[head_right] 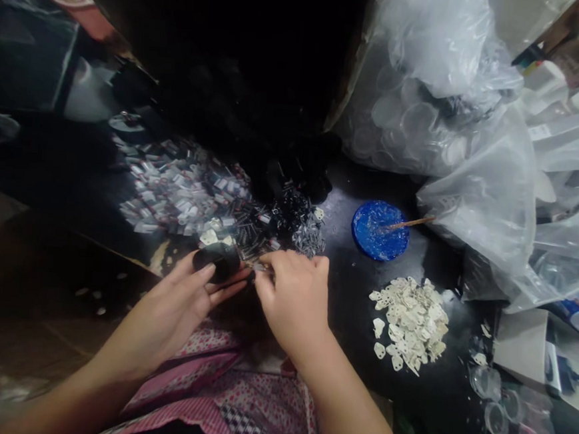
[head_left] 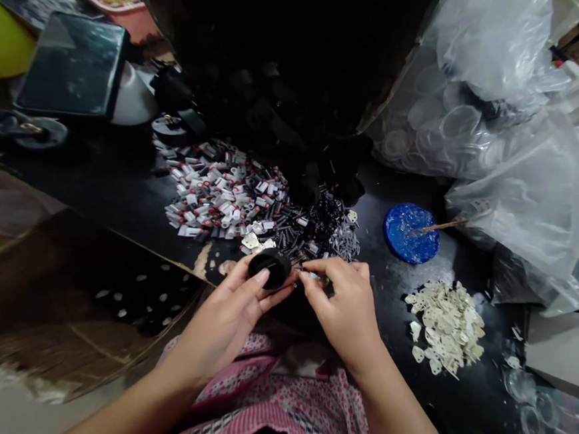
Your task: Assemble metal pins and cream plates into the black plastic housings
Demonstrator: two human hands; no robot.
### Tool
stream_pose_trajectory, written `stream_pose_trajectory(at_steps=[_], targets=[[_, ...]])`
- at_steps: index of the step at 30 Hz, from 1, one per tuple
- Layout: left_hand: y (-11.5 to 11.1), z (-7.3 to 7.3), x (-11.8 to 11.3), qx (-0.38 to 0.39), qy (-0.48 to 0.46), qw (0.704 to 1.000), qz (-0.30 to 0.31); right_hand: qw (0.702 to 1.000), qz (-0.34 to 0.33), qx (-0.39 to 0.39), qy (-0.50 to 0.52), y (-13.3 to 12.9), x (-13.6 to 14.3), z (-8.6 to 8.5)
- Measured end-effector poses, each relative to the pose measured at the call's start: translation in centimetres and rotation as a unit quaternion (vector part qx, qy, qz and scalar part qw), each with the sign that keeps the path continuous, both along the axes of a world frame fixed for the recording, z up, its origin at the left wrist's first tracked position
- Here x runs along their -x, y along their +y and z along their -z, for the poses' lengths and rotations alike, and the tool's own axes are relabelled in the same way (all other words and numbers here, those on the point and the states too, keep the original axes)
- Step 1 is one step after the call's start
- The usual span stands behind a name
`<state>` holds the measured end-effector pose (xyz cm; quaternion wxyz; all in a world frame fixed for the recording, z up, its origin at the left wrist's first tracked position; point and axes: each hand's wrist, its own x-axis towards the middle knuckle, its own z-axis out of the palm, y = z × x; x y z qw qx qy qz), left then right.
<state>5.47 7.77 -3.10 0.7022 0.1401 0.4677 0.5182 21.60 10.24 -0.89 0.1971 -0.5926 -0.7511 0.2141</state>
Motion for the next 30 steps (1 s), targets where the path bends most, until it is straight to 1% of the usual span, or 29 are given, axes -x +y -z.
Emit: stream_pose_trajectory(at_steps=[2, 4, 8, 12, 15, 18, 20, 23, 27, 29, 30], targets=[[-0.2, -0.3, -0.6, 0.007, -0.033, 0.999, 0.010, 0.995, 0.011, -0.016, 0.095, -0.7, -0.4, -0.1], [-0.2, -0.5, -1.2, 0.009, -0.055, 0.998, 0.020, 0.989, 0.021, -0.040, 0.140, -1.4, -0.7, 0.0], [-0.3, -0.6, -1.6, 0.007, -0.063, 0.998, 0.024, 0.983, 0.022, -0.076, 0.164, -2.0, -1.1, -0.4], [-0.5, -0.6, -1.3, 0.017, -0.055, 0.997, 0.056, 0.971, 0.021, -0.077, 0.228, -1.9, -1.3, -1.8], [-0.7, -0.6, -1.0, 0.022, -0.031, 0.997, 0.073, 0.969, -0.006, -0.087, 0.230, -1.8, -1.1, -2.7], [-0.9, -0.6, -0.7, 0.025, -0.016, 0.996, 0.080, 0.974, -0.005, -0.075, 0.215, -1.8, -1.0, -2.9], [-1.0, -0.6, -0.6, 0.026, -0.016, 0.996, 0.085, 0.974, 0.006, -0.061, 0.217, -1.9, -1.0, -2.8], [-1.1, -0.6, -0.7, 0.029, -0.024, 0.995, 0.095, 0.973, 0.012, -0.064, 0.223, -2.2, -0.9, -2.3], [-1.1, -0.6, -0.9, 0.024, -0.051, 0.994, 0.096, 0.966, -0.009, -0.072, 0.246, -2.6, -0.8, -2.3], [-1.0, -0.5, -0.6, 0.010, -0.061, 0.992, 0.107, 0.961, -0.017, -0.041, 0.271, -2.6, -1.0, -2.6], [-0.9, -0.4, -0.4, 0.004, -0.067, 0.990, 0.123, 0.956, -0.015, -0.001, 0.294, -2.6, -1.2, -2.8]])
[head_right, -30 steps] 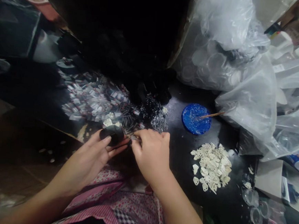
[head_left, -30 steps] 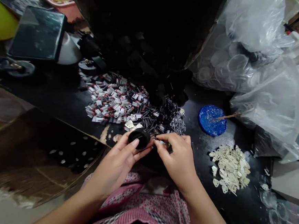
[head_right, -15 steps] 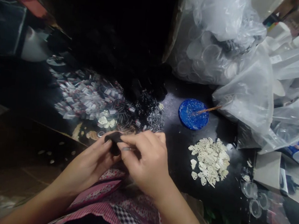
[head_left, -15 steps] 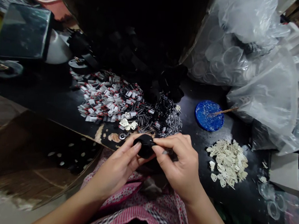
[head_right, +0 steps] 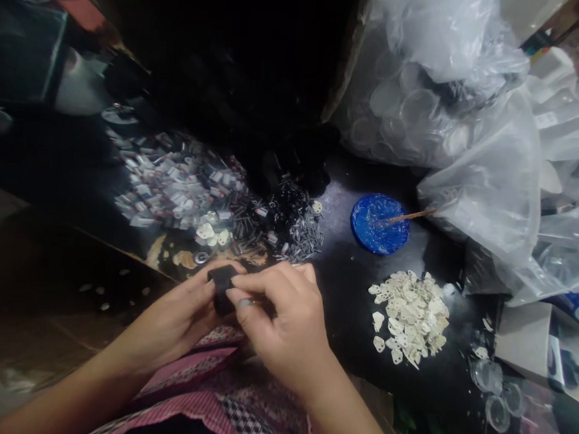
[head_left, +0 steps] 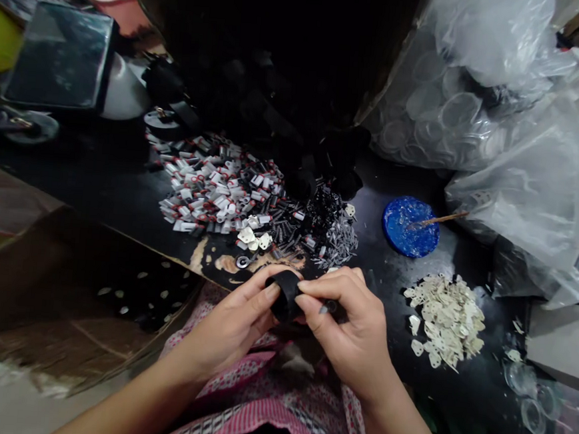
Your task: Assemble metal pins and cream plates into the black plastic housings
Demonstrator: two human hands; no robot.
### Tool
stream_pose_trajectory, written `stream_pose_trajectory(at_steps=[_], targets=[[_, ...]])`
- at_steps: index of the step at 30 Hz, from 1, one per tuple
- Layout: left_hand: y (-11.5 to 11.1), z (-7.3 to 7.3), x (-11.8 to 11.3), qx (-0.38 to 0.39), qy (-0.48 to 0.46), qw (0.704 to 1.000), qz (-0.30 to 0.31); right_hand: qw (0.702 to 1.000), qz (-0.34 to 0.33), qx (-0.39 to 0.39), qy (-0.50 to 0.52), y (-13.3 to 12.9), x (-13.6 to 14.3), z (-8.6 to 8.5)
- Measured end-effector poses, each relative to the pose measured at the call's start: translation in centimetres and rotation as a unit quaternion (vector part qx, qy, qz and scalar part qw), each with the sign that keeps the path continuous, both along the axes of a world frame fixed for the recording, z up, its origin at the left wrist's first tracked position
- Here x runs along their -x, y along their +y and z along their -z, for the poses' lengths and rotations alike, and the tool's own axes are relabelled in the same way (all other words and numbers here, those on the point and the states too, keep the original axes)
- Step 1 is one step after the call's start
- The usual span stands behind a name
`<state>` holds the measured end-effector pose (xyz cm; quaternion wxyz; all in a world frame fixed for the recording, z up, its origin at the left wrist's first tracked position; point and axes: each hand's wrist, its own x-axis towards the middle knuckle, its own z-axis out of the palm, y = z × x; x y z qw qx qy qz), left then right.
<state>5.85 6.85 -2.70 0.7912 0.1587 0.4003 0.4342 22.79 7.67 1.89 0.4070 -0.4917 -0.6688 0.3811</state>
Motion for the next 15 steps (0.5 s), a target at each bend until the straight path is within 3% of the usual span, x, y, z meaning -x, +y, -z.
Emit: stream_pose_trajectory(at_steps=[3, 5, 7, 10, 12, 15], targets=[[0.2, 0.3, 0.9, -0.012, -0.034, 0.996, 0.078, 0.981, -0.037, 0.169, 0.088, 0.3, -0.5, -0.5], [0.3, 0.4, 1.4, -0.017, -0.044, 0.993, 0.111, 0.968, -0.052, 0.222, 0.105, 0.3, -0.7, -0.7], [0.4, 0.3, 1.6, -0.022, -0.036, 0.993, 0.109, 0.980, -0.033, 0.184, 0.064, 0.2, -0.7, -0.6], [0.6, 0.1, 1.4, -0.008, -0.005, 0.997, 0.071, 0.998, 0.001, 0.027, -0.048, -0.3, -0.4, -0.3], [0.7, 0.2, 1.1, 0.005, 0.020, 0.999, 0.040, 0.992, -0.001, -0.057, -0.110, -0.6, -0.3, -0.3], [0.8, 0.6, 0.8, -0.001, 0.039, 0.999, 0.014, 0.979, -0.016, -0.092, -0.179, -0.4, -0.4, -0.5]])
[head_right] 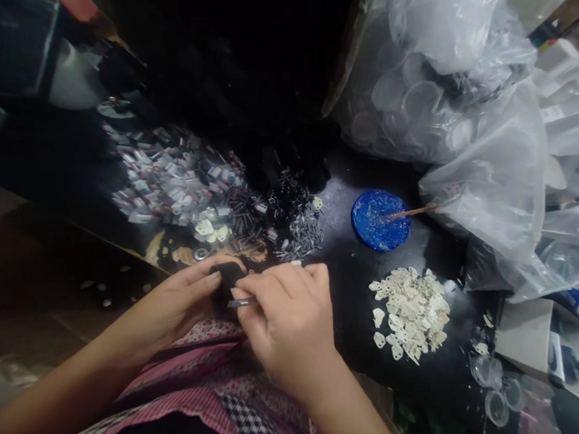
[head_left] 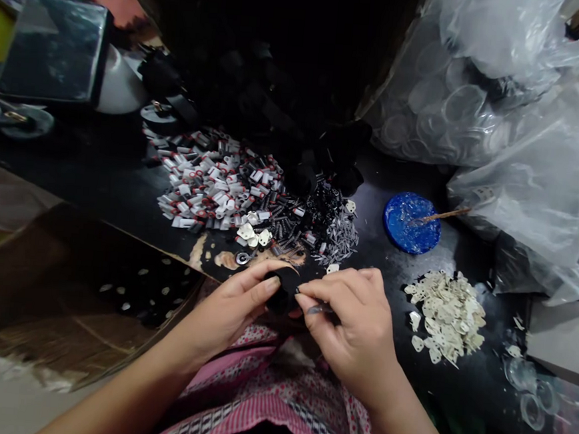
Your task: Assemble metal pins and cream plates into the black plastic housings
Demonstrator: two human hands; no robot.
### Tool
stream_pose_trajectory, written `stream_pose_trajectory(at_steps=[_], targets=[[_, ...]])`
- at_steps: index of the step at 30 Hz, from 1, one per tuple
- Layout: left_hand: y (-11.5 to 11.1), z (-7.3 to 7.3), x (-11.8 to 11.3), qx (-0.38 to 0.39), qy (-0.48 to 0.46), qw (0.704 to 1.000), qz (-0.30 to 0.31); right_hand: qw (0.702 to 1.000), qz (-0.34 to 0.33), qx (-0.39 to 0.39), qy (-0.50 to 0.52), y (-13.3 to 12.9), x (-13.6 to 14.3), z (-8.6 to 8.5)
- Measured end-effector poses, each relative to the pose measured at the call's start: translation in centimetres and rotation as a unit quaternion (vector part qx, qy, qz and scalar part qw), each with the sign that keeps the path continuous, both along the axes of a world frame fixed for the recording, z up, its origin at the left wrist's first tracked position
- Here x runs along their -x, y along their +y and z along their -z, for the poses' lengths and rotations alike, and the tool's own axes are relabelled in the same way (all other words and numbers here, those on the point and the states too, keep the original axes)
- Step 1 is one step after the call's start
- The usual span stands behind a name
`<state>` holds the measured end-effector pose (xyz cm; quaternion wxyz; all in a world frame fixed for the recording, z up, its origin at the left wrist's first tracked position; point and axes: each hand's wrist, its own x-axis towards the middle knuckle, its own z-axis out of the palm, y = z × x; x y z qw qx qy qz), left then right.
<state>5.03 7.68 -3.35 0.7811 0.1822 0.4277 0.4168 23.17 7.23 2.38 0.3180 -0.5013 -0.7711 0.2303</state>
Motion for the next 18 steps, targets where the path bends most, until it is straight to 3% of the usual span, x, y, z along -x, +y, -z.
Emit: stream_pose_trajectory(at_steps=[4, 8, 13, 18], targets=[[0.1, 0.2, -0.2, -0.019, 0.036, 0.999, -0.001, 0.999, -0.018, 0.001, -0.048, 0.5, 0.0, -0.1], [0.7, -0.6, -0.1, -0.022, 0.048, 0.998, -0.030, 0.997, -0.061, 0.030, -0.027, -0.1, 0.4, 0.4], [0.9, -1.0, 0.7, -0.019, 0.076, 0.996, -0.047, 0.992, 0.028, 0.013, 0.124, -1.3, -0.9, -1.0], [0.7, -0.6, 0.4, -0.015, 0.065, 0.997, -0.023, 0.994, 0.029, 0.086, 0.067, 0.2, -1.1, -0.6]])
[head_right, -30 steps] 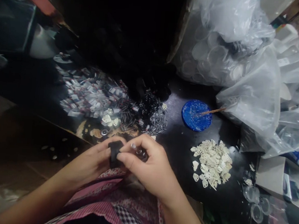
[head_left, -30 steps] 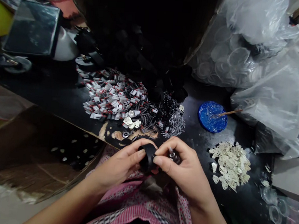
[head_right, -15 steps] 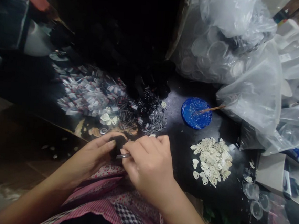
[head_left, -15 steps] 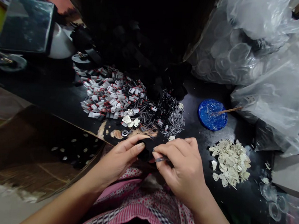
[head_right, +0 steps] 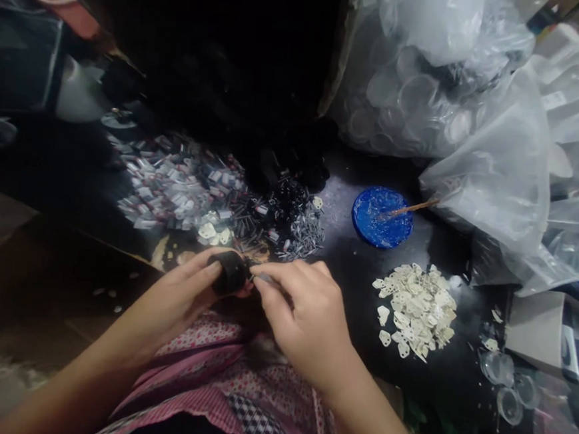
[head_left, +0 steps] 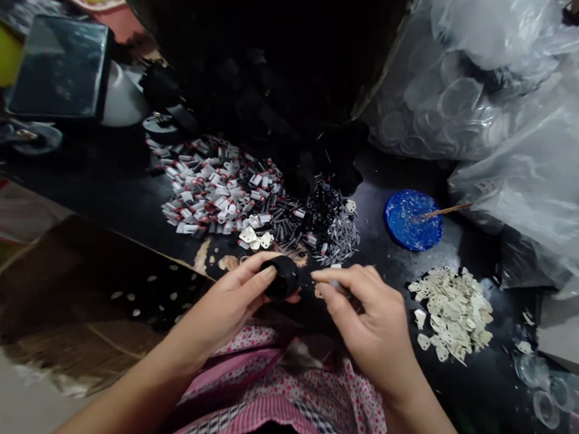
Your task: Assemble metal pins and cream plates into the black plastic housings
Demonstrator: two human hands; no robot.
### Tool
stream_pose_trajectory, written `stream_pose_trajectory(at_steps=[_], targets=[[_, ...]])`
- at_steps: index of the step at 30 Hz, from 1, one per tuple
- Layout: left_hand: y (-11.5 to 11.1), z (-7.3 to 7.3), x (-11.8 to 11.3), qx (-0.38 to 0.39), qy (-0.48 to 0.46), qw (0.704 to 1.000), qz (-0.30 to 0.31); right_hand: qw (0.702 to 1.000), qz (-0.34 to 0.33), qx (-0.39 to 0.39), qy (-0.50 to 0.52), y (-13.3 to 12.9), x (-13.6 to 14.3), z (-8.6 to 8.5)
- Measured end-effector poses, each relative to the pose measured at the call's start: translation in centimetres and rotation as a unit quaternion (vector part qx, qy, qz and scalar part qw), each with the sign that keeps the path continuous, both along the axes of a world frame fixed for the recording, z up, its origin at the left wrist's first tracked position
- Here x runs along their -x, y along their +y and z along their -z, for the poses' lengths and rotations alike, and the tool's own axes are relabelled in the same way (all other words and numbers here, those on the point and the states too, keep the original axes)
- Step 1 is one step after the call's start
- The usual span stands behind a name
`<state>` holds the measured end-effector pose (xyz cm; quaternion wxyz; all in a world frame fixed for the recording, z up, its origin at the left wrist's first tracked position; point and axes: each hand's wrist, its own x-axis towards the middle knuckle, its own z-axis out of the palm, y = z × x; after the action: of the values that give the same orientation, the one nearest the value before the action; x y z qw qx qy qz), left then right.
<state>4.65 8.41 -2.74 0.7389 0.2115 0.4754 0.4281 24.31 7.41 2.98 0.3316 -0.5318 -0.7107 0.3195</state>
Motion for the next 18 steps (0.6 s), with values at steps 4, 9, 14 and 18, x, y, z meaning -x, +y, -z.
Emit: stream_pose_trajectory(at_steps=[4, 9, 14, 18], targets=[[0.1, 0.2, -0.4, -0.009, 0.002, 1.000, 0.014, 1.000, -0.014, 0.015, 0.004, 0.8, 1.1, 1.6], [-0.1, 0.6, -0.2, -0.008, 0.009, 1.000, 0.026, 0.999, -0.021, -0.028, -0.036, 0.6, 1.3, 1.7], [0.1, 0.1, -0.5, -0.009, 0.005, 1.000, 0.020, 0.993, -0.033, -0.074, -0.089, 0.7, 1.2, 1.3], [0.2, -0.3, -0.9, -0.013, 0.004, 1.000, 0.000, 0.989, -0.043, -0.093, -0.111, 1.0, 1.3, 1.0]])
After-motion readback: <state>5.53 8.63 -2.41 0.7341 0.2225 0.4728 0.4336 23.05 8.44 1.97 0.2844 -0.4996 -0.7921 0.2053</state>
